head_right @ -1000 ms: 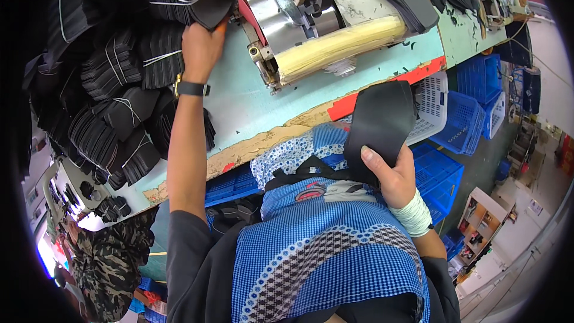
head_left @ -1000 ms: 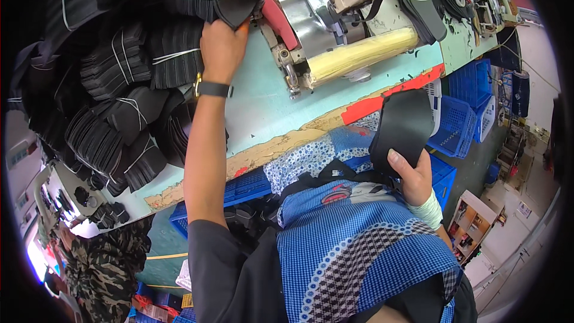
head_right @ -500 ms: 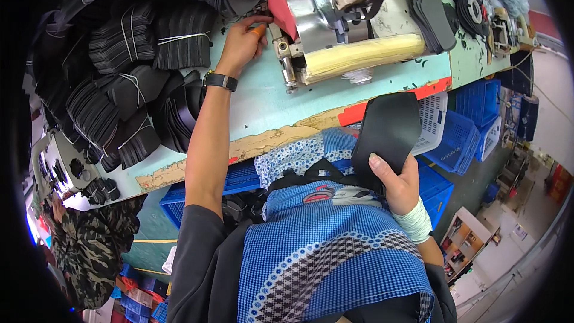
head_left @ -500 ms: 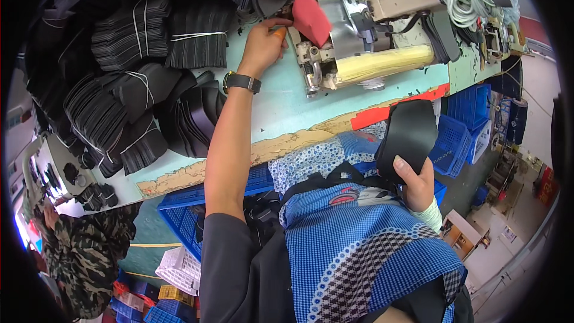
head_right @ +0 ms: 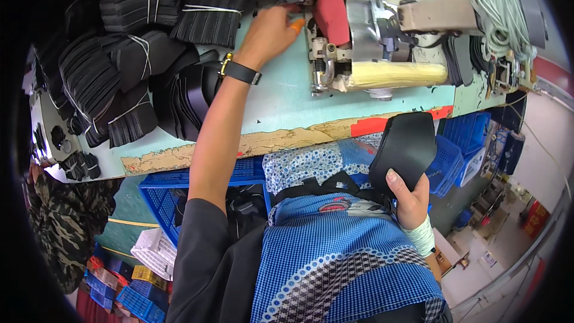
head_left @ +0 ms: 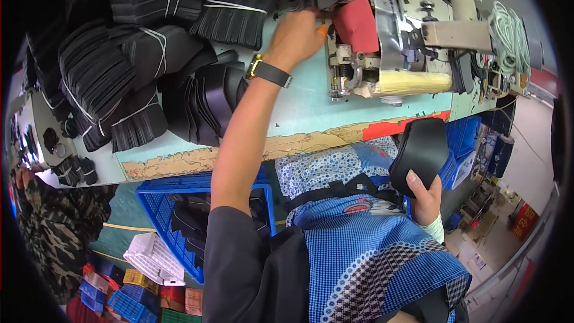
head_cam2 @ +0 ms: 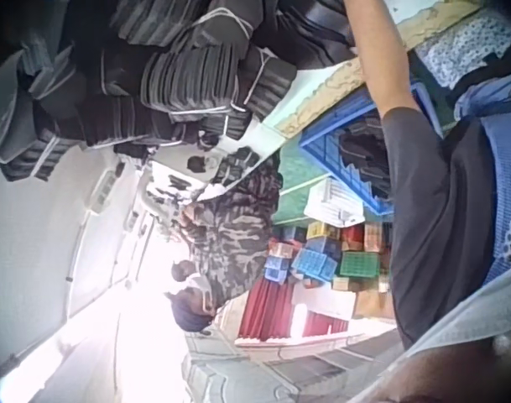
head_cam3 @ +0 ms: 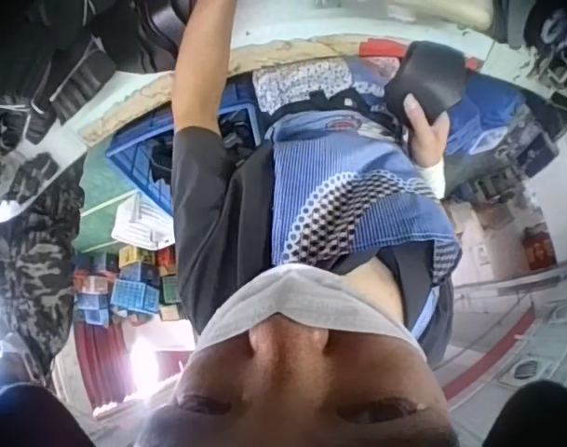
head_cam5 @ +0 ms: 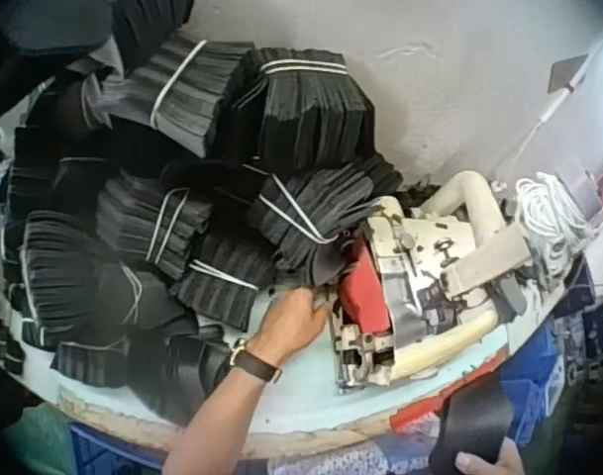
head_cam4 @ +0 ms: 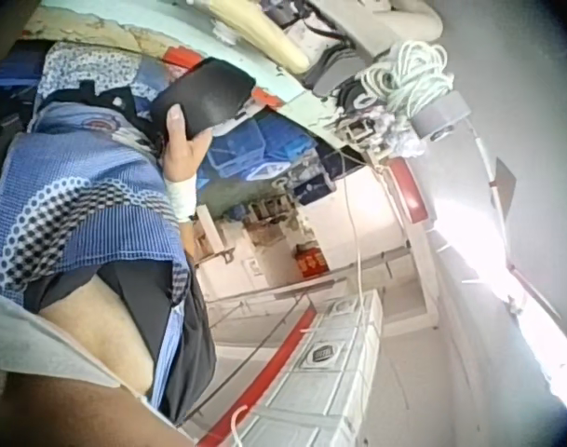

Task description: The person feeds leather pieces one by one through a skiving machine to skive their edges and stacks the processed pieces on the machine.

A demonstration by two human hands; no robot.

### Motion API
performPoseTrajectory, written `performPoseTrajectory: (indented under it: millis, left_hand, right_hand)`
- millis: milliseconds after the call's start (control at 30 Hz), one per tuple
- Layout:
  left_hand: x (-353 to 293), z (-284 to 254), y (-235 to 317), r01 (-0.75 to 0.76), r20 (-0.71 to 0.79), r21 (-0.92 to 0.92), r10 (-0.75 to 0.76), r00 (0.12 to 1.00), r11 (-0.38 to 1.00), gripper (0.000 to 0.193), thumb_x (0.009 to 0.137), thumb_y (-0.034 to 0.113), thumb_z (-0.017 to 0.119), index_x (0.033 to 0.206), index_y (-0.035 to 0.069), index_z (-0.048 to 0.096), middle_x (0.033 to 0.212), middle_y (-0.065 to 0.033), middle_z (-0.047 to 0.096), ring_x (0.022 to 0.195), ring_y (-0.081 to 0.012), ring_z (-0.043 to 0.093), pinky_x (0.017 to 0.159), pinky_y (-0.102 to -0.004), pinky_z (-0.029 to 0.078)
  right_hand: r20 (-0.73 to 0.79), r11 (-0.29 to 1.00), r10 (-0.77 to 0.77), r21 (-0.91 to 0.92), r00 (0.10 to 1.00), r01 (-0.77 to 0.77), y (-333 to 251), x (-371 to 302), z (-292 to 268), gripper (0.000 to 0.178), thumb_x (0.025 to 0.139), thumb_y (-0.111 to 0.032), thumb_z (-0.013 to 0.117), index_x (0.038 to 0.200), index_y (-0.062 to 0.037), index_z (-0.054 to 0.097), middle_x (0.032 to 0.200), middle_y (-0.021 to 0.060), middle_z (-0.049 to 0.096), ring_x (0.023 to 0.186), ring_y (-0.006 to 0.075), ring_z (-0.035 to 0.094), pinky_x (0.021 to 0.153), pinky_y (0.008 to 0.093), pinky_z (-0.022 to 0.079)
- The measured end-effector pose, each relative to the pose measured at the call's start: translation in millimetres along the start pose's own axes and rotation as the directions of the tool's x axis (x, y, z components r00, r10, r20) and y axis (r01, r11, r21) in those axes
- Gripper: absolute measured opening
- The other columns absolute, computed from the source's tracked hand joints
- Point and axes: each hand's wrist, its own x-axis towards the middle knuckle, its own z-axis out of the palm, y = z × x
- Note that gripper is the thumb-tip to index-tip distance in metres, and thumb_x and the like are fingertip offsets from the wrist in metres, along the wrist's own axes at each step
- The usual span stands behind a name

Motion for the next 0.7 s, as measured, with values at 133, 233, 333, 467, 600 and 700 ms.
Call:
performPoseTrajectory:
  millis: [133, 233, 333, 467, 600, 700]
  left_hand:
    - [-10, 23, 7, 0.049, 0.039, -0.514, -0.034, 0.999, 0.856, 0.049, 0.089, 0.018, 0.062, 0.137, 0.008, 0.053, 0.067, -0.0094, 0.059, 0.057, -0.0169, 0.051, 0.058, -0.0333, 0.044]
    - [-15, 24, 6, 0.098, 0.082, -0.616, -0.060, 0.995, 0.781, 0.043, 0.089, 0.015, 0.063, 0.132, 0.011, 0.059, 0.070, -0.0103, 0.062, 0.060, -0.0189, 0.057, 0.062, -0.0351, 0.048]
    - [-21, 17, -11, 0.024, -0.239, -0.336, -0.110, 0.965, 0.942, 0.039, 0.086, 0.015, 0.067, 0.124, 0.006, 0.063, 0.078, -0.0160, 0.066, 0.066, -0.0275, 0.064, 0.065, -0.0381, 0.051]
    - [4, 10, -8, -0.045, -0.383, 0.117, 0.087, 0.920, 0.992, 0.018, 0.082, 0.012, 0.067, 0.093, -0.003, 0.065, 0.082, -0.0213, 0.067, 0.079, -0.0406, 0.066, 0.069, -0.0472, 0.054]
    - [20, 6, -27, -0.159, -0.265, 0.334, 0.254, 0.930, 0.929, 0.010, 0.082, 0.005, 0.057, 0.080, -0.002, 0.064, 0.084, -0.0242, 0.063, 0.069, -0.0392, 0.066, 0.060, -0.0459, 0.056]
    - [16, 6, -26, -0.155, -0.293, 0.302, 0.246, 0.924, 0.941, 0.010, 0.082, 0.007, 0.061, 0.087, -0.002, 0.062, 0.091, -0.0243, 0.063, 0.073, -0.0417, 0.065, 0.064, -0.0474, 0.056]
  right_hand:
    - [0.010, 0.991, -0.051, -0.126, 0.999, 0.052, -1, 3, 6, 0.033, 0.091, -0.018, 0.061, 0.115, 0.0043, 0.054, 0.100, 0.0132, 0.065, 0.082, 0.0208, 0.065, 0.075, 0.0347, 0.054]
    - [0.008, 0.994, -0.019, -0.107, 1.000, 0.020, -7, 1, 10, 0.035, 0.091, -0.017, 0.063, 0.118, 0.0041, 0.055, 0.105, 0.0118, 0.064, 0.090, 0.0192, 0.062, 0.082, 0.0330, 0.051]
    - [0.000, 0.997, -0.007, -0.076, 1.000, 0.007, -8, 1, 14, 0.036, 0.091, -0.016, 0.065, 0.119, 0.0038, 0.056, 0.110, 0.0105, 0.064, 0.097, 0.0176, 0.060, 0.089, 0.0313, 0.047]
    - [-0.003, 0.999, -0.007, -0.036, 1.000, 0.007, -11, -1, 19, 0.033, 0.091, -0.014, 0.064, 0.118, 0.0036, 0.056, 0.109, 0.0099, 0.064, 0.096, 0.0166, 0.060, 0.088, 0.0306, 0.048]
    - [0.028, 0.998, -0.020, -0.064, 0.999, 0.022, -14, 2, 19, 0.030, 0.089, -0.013, 0.065, 0.113, 0.0030, 0.058, 0.105, 0.0076, 0.064, 0.095, 0.0143, 0.059, 0.086, 0.0292, 0.047]
    - [0.038, 1.000, -0.001, 0.007, 0.999, 0.000, -9, 2, 14, 0.032, 0.089, -0.014, 0.065, 0.115, 0.0028, 0.057, 0.106, 0.0069, 0.064, 0.097, 0.0133, 0.057, 0.088, 0.0286, 0.046]
